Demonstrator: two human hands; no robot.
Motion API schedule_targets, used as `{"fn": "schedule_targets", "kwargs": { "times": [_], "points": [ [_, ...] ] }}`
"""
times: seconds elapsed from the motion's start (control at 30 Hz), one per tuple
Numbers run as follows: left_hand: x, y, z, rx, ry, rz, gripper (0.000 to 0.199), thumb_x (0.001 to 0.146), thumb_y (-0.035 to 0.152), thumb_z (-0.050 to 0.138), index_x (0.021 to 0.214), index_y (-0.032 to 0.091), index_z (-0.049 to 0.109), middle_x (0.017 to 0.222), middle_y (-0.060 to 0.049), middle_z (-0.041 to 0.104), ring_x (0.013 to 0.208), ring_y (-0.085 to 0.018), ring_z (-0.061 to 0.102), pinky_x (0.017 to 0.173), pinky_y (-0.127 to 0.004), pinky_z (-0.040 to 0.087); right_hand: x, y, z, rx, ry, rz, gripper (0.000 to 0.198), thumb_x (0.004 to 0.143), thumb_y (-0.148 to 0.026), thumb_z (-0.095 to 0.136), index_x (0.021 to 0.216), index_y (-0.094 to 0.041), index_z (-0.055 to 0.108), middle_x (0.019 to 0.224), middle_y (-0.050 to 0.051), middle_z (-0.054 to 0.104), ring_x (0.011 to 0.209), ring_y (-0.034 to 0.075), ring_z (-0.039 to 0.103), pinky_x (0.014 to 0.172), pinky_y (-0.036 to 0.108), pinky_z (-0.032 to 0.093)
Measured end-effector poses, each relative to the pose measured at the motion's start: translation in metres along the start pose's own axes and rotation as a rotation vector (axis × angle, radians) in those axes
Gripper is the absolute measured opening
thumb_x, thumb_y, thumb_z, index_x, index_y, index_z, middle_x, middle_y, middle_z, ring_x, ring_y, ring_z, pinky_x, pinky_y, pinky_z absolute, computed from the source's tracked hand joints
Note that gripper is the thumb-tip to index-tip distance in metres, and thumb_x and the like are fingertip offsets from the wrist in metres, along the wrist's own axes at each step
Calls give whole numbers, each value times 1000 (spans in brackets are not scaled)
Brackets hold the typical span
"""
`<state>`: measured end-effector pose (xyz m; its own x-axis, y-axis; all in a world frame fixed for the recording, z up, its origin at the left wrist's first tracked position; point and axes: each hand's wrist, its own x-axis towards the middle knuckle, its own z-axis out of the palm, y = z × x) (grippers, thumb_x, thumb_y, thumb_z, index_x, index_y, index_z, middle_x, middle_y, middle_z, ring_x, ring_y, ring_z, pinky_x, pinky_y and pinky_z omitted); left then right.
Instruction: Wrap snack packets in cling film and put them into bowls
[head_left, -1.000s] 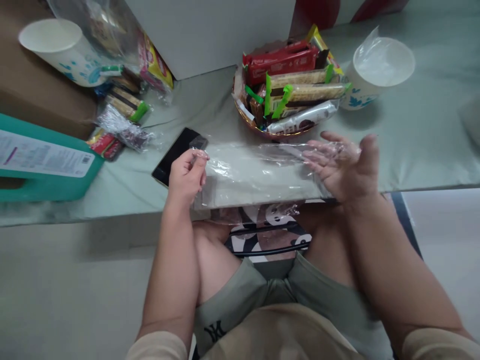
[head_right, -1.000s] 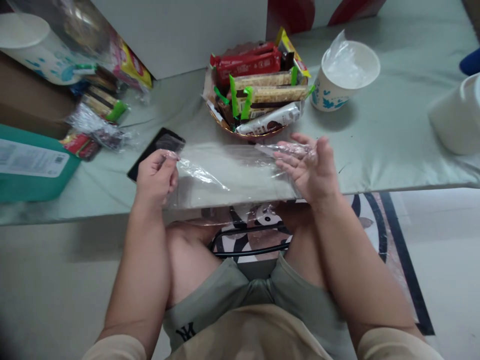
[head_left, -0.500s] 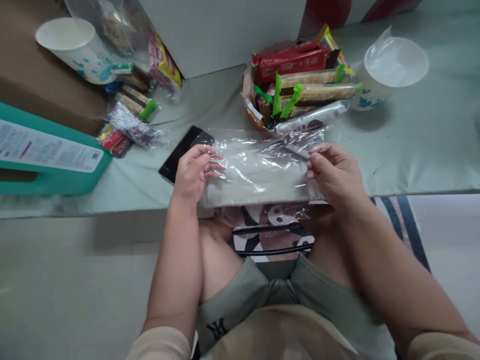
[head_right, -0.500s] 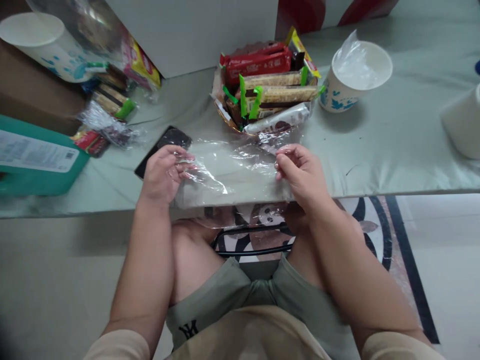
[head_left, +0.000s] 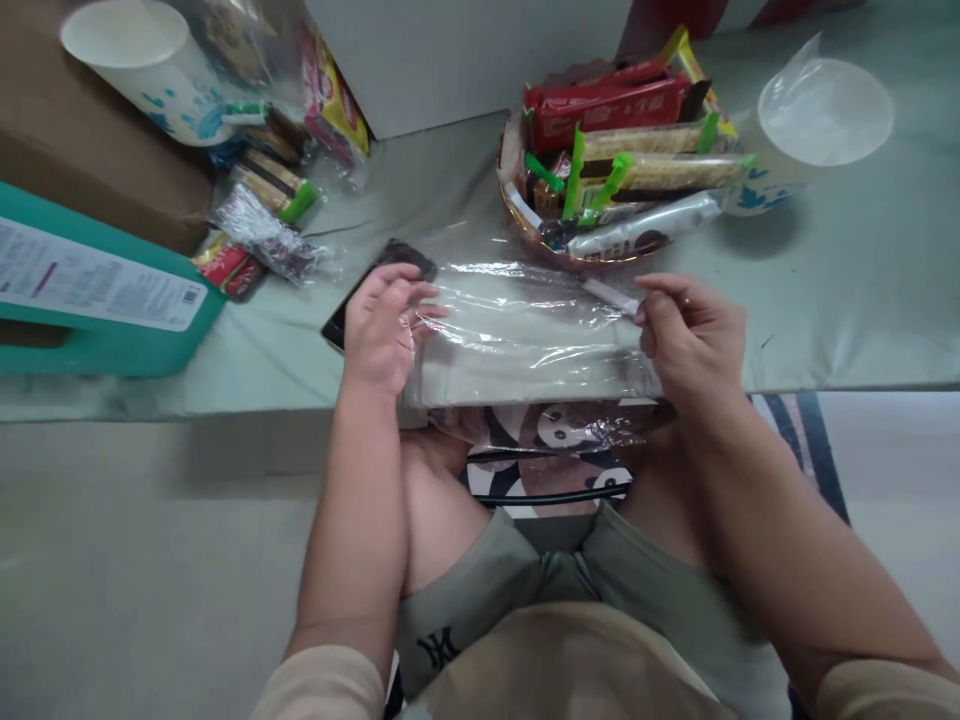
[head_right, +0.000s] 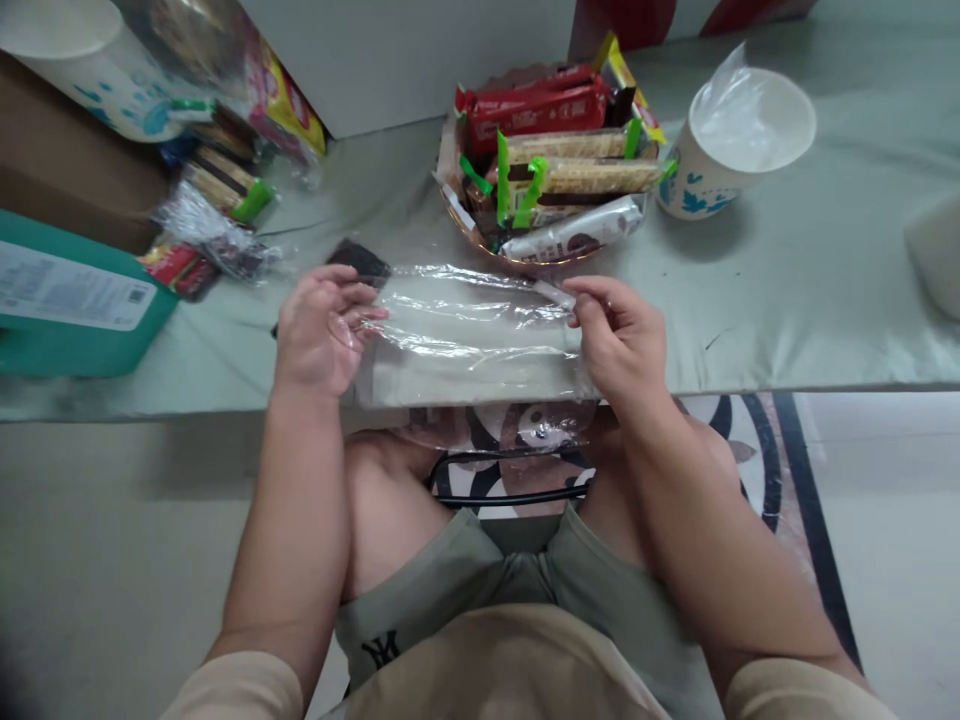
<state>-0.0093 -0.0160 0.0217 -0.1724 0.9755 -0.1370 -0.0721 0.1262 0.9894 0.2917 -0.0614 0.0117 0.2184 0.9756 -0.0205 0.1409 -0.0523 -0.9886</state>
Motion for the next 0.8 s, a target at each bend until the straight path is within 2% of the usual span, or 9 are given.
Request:
{"fn": "schedule_targets", "kwargs": {
  "times": [0.1,0.23,0.33,0.4,0.5,0.63,0.73,0.8],
  "points": [
    [-3,0,5,31,-42,-43,41,80,60,74,80,22,57,64,2,64,45,-9,58,36,-22,32,1,-4,4,83,60,15,33,85,-53,71,109,-31,67,78,-1,64,55,12,56,55,30,49],
    [1,-1,6,-32,109,13,50,82,73,65,83,25,53,61,3,60,40,-7,48,35,-25,19,0,-4,5,236,-101,155,53,72,-54,82,115,-31,60,95,1,72,76,15,71,73,32,60],
    [7,-5,-3,-50,194,71,45,88,70,59,92,27,48,67,5,58,43,-6,45,38,-25,17,-6,-1,3,236,-246,218,57,74,-52,80,121,-31,56,101,2,73,89,18,73,81,36,63],
    [11,-8,-10,-37,215,77,42,92,68,54,97,27,44,71,6,55,45,-4,44,40,-24,16,-11,-1,2,166,-306,241,61,76,-49,80,126,-29,53,101,4,73,91,19,73,81,37,63],
    [13,-10,-16,-36,268,83,47,91,72,51,101,28,40,74,6,53,48,-4,42,41,-23,14,-18,-6,3,67,-386,293,68,74,-42,83,132,-25,50,98,6,74,86,20,73,71,35,62],
    [11,-4,-10,-79,379,84,45,92,69,50,103,27,36,76,6,50,51,-3,42,41,-22,13,-20,-18,7,54,-489,417,61,77,-40,81,128,-22,53,77,2,72,68,17,70,56,29,56],
    [11,0,-10,-133,459,93,36,97,61,45,103,27,36,74,7,46,49,-2,39,42,-21,13,-18,-21,2,58,-502,450,58,76,-38,83,125,-21,56,71,0,72,64,16,69,56,29,56],
    [11,1,-14,-146,441,97,35,97,60,47,103,27,37,74,7,46,48,-1,40,41,-21,13,-16,-19,-6,36,-550,479,56,75,-37,83,123,-21,58,74,2,74,66,17,71,58,31,59]
  ]
}}
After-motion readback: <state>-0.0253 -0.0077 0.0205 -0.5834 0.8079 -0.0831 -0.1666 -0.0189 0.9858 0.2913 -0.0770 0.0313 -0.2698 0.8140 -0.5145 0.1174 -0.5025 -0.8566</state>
